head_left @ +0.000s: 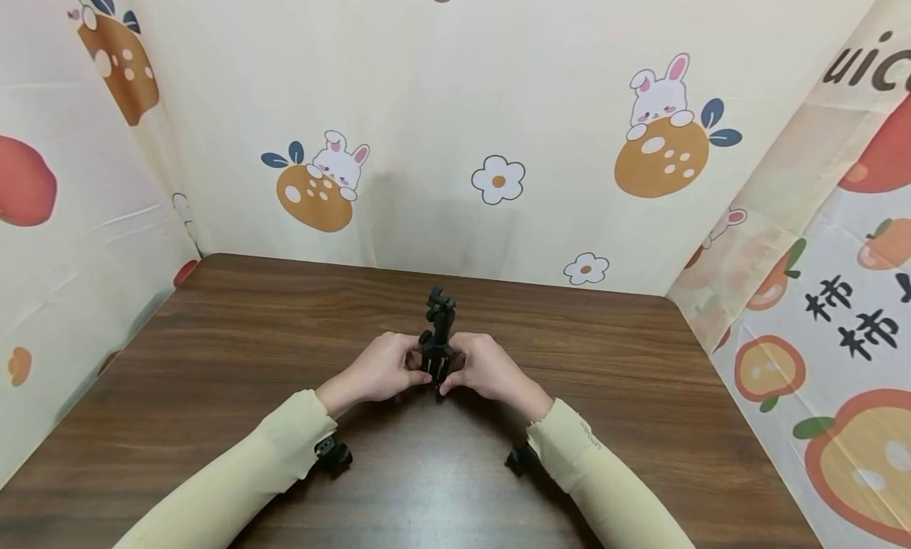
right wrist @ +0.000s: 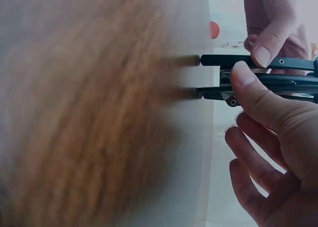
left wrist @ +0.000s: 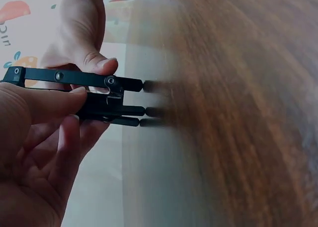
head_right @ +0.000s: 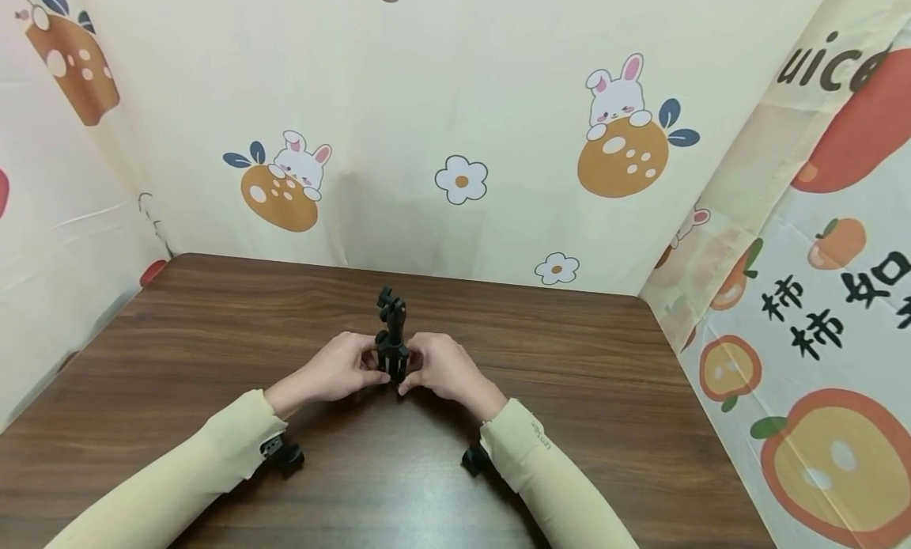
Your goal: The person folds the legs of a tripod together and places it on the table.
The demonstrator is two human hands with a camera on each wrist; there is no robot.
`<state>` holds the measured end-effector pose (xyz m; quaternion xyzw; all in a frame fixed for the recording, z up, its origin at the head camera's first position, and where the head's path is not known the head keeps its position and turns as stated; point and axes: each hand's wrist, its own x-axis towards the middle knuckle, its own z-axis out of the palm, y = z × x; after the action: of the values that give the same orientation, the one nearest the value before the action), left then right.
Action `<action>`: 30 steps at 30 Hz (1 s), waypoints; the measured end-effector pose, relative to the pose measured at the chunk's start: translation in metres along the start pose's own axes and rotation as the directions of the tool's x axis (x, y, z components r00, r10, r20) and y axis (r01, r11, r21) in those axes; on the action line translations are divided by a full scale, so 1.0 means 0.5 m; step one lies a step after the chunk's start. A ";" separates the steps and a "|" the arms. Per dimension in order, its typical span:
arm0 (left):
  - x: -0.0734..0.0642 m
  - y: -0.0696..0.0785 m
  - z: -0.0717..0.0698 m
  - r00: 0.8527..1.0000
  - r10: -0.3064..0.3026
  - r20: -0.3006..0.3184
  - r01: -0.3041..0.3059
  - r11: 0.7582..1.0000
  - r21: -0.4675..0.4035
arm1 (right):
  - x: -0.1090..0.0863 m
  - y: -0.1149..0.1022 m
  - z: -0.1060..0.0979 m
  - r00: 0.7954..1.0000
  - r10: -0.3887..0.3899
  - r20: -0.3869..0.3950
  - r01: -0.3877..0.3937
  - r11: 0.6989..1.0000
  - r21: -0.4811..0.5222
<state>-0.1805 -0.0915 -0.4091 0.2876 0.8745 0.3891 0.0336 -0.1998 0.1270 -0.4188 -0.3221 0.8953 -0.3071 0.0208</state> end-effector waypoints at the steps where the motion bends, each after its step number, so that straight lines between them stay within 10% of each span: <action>1: 0.000 0.000 -0.001 1.000 0.001 0.003 -0.001 1.000 -0.001 | 0.001 0.001 0.000 1.000 0.021 -0.005 -0.021 1.000 0.013; 17: -0.006 -0.012 0.002 0.998 -0.049 0.041 0.054 0.990 -0.129 | -0.011 0.010 -0.039 0.999 0.001 0.038 -0.007 0.986 0.166; 30: -0.007 -0.022 0.018 0.982 -0.179 0.051 0.185 0.972 -0.147 | -0.010 -0.072 -0.122 0.988 -0.052 -0.148 0.118 0.871 0.476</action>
<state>-0.1804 -0.0931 -0.4236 0.2099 0.8645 0.4440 0.1069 -0.1901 0.1409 -0.3501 -0.3249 0.7745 -0.5421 0.0285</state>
